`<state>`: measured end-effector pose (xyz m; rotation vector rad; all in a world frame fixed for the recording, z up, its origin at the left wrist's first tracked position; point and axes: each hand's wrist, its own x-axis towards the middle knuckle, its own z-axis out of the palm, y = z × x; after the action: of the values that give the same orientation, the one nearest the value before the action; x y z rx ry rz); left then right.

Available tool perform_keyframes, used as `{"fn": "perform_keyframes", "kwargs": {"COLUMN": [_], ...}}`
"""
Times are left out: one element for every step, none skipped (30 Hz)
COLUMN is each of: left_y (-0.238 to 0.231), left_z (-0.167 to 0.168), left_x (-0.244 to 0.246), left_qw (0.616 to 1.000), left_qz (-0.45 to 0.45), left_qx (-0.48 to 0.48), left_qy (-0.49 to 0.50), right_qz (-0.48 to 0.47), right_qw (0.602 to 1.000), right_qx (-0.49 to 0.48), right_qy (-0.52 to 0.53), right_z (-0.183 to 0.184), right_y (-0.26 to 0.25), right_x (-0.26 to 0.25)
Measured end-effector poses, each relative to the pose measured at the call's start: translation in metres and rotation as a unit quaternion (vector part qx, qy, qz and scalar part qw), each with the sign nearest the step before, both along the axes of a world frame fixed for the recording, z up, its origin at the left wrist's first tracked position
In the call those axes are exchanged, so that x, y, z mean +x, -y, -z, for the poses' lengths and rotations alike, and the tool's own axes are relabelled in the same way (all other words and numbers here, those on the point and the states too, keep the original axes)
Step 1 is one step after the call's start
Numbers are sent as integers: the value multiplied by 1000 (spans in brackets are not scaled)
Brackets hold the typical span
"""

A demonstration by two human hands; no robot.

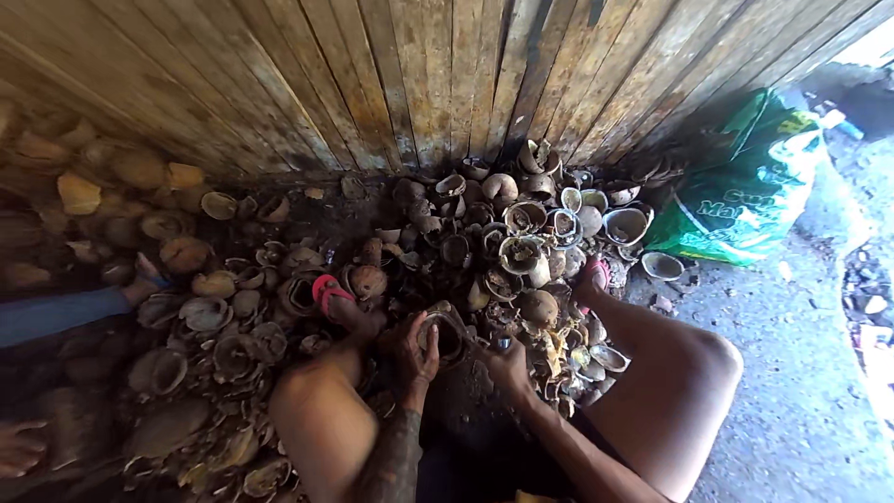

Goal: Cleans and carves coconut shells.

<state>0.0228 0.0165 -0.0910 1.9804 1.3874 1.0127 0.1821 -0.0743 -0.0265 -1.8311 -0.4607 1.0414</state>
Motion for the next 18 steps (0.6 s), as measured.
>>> {"fn": "perform_keyframes", "kwargs": {"left_y": [0,1,2,2,2,2,2,4,5,3,2,2,2,1,2,4,5,5], "left_z": [-2,-3,-3,-2,-2,-4,-5,-4,-2,1,4,6,7,7,6,6,6,5], "left_x": [-1,-2,-2,-2,-3,-3,-3,-4,-5,-5,-4,-3,0,1,1,0,-1,-1], "left_qw": [1000,1000,1000,1000,1000,1000,1000,1000,1000,999,999,999,998,998,999,999,999,999], "left_qz": [5,11,13,12,14,18,20,19,15,14,12,10,8,6,2,-1,-2,0], "left_qx": [-2,-5,-2,1,0,-5,-11,-9,-2,7,13,15,18,21,23,25,29,33], "left_qy": [-2,-1,2,6,10,16,19,22,26,32,40,49,53,54,49,41,32,24], "right_qz": [-43,-96,-153,-200,-233,-246,-243,-233,-229,-223,-213,-194,-167,-137,-109,-87,-87,-124], "right_qw": [999,994,985,973,964,962,964,968,969,971,972,974,976,979,982,986,991,991], "right_qx": [-8,-25,-46,-65,-77,-77,-71,-72,-82,-90,-95,-96,-95,-90,-85,-74,-56,-44], "right_qy": [17,42,68,90,99,93,77,60,40,11,-26,-67,-102,-119,-128,-118,-82,-20], "right_z": [-6,-14,-23,-32,-39,-41,-38,-29,-16,2,21,37,47,50,47,41,31,17], "right_y": [-6,-12,-17,-23,-30,-38,-47,-55,-63,-69,-70,-67,-62,-58,-51,-44,-41,-44], "right_x": [5,11,18,22,24,25,27,31,38,47,54,58,57,53,45,37,32,32]}}
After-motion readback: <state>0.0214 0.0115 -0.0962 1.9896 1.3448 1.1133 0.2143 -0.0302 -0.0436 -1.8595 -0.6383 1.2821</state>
